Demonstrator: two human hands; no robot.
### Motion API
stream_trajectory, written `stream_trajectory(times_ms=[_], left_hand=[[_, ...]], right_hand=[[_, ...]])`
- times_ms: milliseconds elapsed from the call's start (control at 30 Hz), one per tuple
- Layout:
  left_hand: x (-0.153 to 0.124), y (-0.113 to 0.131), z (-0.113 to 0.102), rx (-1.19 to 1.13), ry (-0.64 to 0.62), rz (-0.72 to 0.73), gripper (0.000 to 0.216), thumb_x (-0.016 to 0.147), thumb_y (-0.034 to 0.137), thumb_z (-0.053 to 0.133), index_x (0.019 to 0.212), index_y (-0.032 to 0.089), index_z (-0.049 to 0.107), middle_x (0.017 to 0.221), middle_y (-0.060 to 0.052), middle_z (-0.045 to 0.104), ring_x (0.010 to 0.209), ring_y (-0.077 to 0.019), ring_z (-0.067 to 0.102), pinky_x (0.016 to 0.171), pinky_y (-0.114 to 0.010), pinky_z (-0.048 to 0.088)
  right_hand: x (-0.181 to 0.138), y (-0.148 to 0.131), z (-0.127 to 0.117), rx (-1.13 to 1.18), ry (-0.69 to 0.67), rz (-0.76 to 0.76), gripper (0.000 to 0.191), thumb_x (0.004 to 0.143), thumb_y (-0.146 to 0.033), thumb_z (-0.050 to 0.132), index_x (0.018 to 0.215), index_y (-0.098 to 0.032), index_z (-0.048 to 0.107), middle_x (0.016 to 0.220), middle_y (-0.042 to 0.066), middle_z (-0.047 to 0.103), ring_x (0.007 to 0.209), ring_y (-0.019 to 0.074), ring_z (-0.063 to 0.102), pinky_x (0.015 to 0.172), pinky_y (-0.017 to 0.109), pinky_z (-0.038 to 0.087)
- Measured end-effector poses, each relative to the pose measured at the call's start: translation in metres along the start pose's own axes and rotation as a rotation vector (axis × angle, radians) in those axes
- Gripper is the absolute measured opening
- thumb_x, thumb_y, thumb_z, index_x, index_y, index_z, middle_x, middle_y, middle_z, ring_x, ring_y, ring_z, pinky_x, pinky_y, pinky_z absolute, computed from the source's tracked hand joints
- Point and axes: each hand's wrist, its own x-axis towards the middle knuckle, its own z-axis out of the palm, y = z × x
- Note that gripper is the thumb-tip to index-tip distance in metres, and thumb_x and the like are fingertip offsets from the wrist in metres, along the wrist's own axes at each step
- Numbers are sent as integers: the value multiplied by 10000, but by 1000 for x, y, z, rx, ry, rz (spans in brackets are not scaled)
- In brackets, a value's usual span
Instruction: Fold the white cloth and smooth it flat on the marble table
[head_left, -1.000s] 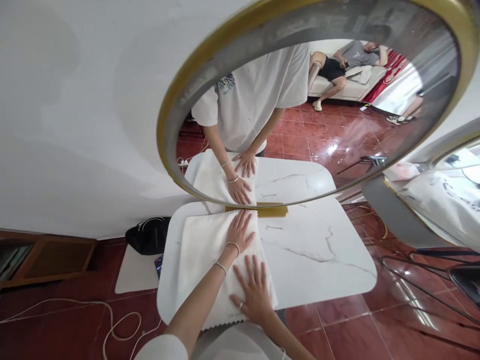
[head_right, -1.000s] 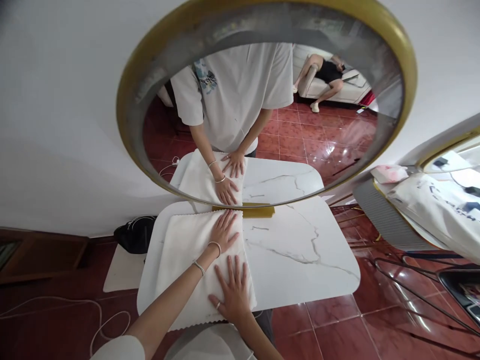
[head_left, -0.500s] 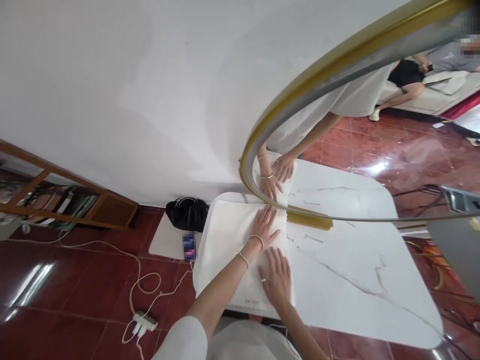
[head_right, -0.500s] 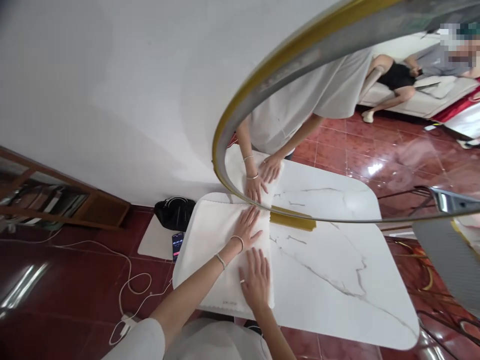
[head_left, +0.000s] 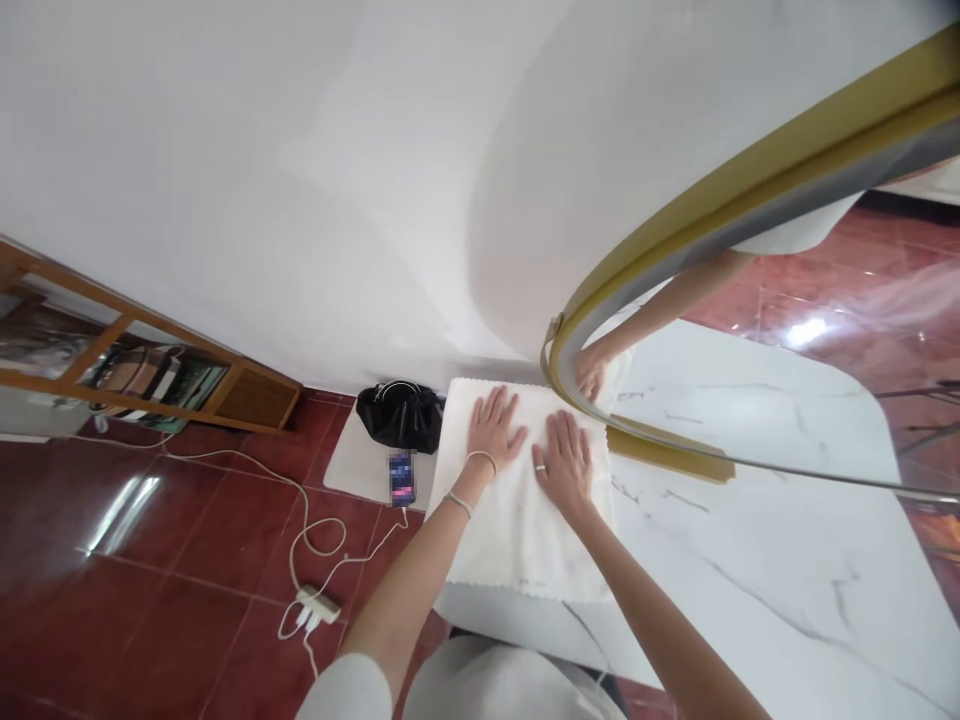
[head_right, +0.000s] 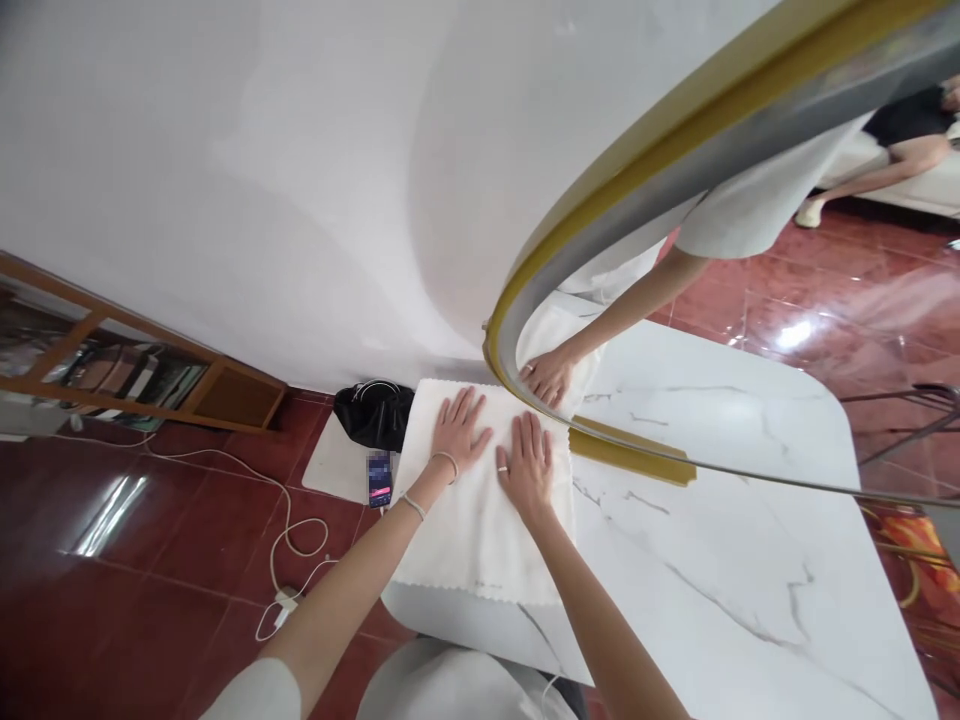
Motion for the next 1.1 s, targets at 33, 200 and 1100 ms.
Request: stream_trajectory(times_ms=[33, 200, 1100], left_hand=[[10, -1, 0, -6, -4, 2, 630, 929, 484, 370, 1478, 189, 284, 1581, -76, 217, 1468, -213, 137, 1195, -462, 128], [46, -3, -1, -27, -36, -23, 582, 940, 463, 356, 1457, 194, 338, 1558, -91, 280, 1456, -226, 184, 1195, -471, 108], [-72, -11, -17, -28, 45, -363, 616, 905, 521, 458, 1459, 274, 351, 1585, -94, 183, 1459, -293, 165, 1149, -547, 213]], right_hand=[[9, 0, 1, -18, -12, 22, 572, 966, -355, 350, 1452, -54, 326, 1467, 201, 391, 1403, 275, 274, 1127, 484, 222], [57, 0, 7, -84, -184, 179, 558, 979, -395, 296, 1413, -63, 406, 1361, 228, 500, 1296, 355, 391, 1043, 552, 264], [44, -30, 23, 134, -59, -40, 408, 969, -219, 319, 1304, -106, 522, 1342, 181, 502, 1303, 308, 333, 1073, 563, 221]])
